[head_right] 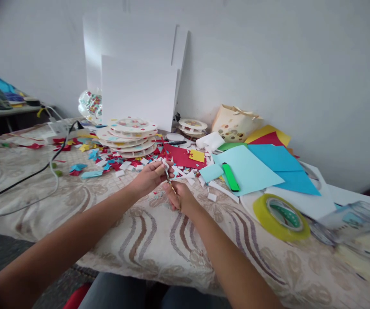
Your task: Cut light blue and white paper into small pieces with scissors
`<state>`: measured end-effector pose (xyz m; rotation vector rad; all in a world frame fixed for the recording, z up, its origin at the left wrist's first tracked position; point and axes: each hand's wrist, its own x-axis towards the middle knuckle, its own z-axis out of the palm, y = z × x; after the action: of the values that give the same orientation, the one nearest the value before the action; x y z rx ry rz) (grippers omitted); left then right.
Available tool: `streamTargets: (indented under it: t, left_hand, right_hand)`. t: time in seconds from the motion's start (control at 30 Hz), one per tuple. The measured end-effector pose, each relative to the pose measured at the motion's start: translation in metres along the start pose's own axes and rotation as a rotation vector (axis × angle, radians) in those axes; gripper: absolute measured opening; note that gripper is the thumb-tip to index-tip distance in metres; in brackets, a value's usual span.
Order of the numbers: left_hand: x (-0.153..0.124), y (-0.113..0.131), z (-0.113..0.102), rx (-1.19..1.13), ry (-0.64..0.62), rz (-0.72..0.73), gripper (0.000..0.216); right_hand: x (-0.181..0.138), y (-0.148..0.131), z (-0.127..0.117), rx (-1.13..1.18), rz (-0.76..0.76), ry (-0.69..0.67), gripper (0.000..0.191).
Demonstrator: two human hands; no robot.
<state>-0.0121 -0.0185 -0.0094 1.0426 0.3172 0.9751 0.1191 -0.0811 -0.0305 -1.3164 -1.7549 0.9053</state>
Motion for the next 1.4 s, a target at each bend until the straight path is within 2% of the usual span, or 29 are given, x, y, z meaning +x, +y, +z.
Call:
streamTargets:
  t: [0.27, 0.5, 0.8, 0.97, 1.1, 1.23, 1.3, 1.4]
  left_hand:
    - [0.003, 0.001, -0.002, 0.016, 0.073, -0.008, 0.024]
    - [0.005, 0.019, -0.004, -0.079, 0.183, 0.102, 0.018]
    - [0.008, 0.025, -0.01, -0.041, 0.249, 0.147, 0.02]
    - [0.01, 0.026, -0.016, -0.052, 0.249, 0.202, 0.029]
    - [0.011, 0.026, -0.019, -0.054, 0.222, 0.223, 0.022]
    - [0.012, 0.022, -0.021, 0.017, 0.177, 0.214, 0.021]
    - [0.013, 0.021, -0.022, 0.076, 0.165, 0.226, 0.02]
    - [0.013, 0.019, -0.025, 0.245, 0.156, 0.244, 0.022]
  right_hand:
    - [0.003, 0.005, 0.002, 0.026, 0.066, -0.017, 0.044]
    - [0.004, 0.007, 0.005, -0.066, 0.093, -0.093, 0.045]
    - [0.003, 0.005, 0.005, -0.034, 0.132, -0.053, 0.044]
    - [0.003, 0.003, 0.002, 0.043, 0.095, 0.002, 0.044]
    - [0.007, 0.011, 0.001, 0.115, 0.08, 0.076, 0.048]
    - [0.01, 0.017, -0.002, 0.153, 0.016, 0.051, 0.052]
    - [0.009, 0.016, -0.008, 0.079, -0.04, 0.052, 0.053]
    - [0.004, 0.009, -0.022, -0.195, -0.089, 0.091, 0.049]
